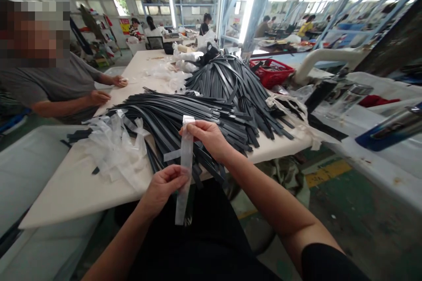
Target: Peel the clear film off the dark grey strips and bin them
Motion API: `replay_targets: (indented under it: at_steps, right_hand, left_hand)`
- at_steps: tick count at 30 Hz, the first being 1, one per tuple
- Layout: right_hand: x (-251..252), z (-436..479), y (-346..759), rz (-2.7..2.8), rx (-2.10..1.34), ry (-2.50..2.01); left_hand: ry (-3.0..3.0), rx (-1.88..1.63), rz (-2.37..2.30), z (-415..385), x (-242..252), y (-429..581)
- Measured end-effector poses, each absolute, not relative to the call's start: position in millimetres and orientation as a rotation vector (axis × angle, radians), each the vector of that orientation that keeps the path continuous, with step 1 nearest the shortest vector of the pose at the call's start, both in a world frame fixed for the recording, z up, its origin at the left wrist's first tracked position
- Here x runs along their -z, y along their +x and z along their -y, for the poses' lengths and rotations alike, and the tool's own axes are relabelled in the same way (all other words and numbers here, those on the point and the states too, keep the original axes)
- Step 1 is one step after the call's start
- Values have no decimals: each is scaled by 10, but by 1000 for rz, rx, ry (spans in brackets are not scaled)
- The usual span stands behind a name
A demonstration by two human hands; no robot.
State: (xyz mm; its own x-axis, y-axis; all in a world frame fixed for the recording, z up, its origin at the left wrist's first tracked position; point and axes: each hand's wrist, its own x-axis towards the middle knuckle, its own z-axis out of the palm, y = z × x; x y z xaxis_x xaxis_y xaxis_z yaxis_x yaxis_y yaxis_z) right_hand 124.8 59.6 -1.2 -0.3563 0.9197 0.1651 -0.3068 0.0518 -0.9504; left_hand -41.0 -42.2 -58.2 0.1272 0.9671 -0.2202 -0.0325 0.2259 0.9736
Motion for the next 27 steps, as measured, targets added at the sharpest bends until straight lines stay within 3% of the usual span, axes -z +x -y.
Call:
replay_targets:
  at_steps: [20,27]
  right_hand:
    - [82,-1026,968,1666,-1166,-800]
    - [268,-1349,1450,1746,-819,-1156]
  left_hand:
    - [1346,-507,-1186,326,714,-449]
    - [1011,-740,-1255,-16,722,-744]
